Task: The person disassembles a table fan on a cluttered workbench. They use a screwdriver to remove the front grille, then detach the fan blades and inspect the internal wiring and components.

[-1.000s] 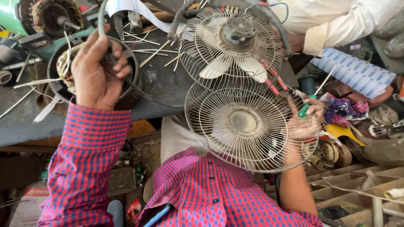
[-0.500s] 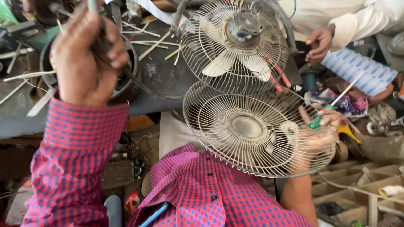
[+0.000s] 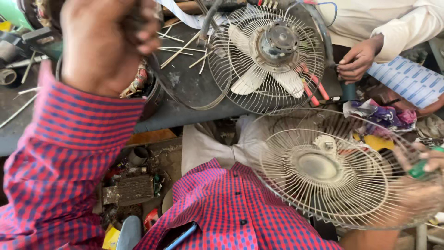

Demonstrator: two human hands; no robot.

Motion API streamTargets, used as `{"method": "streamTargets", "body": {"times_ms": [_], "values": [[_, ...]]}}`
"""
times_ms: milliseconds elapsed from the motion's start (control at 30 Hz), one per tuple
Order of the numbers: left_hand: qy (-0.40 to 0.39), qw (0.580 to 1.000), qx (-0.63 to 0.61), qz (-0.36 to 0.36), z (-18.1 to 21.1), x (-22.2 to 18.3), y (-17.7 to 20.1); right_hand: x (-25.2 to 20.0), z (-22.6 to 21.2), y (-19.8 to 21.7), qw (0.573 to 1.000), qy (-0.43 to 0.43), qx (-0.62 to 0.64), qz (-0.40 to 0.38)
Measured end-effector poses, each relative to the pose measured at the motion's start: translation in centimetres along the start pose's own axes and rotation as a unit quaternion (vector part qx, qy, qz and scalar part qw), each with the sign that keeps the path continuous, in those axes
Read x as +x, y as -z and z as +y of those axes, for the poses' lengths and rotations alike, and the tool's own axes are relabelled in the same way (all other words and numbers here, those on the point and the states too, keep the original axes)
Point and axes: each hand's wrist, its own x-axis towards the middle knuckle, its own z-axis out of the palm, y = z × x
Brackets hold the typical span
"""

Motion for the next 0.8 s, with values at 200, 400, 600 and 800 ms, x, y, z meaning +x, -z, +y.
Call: {"method": "streamTargets", "body": {"times_ms": [200,400,600,800], "values": [[-0.029,0.999,-0.009,-0.028,-1.4,-1.8,-0.9,1.0,2.5,-0.8,1.0,0.017,-0.005,-0.023],[-0.079,0.991,-0.075,0.077,-3.3,-8.4,1.6,3.5,5.2,-7.0,0.997,0.049,-0.019,-0.054],[-0.118,0.973,-0.139,0.143,-7.0,-13.9,2.4,5.6,7.2,-13.4,0.984,0.129,-0.054,-0.111],[-0.142,0.968,-0.14,0.151,-8.5,-16.7,1.4,13.2,11.2,-27.4,0.936,0.27,-0.131,-0.183]]}}
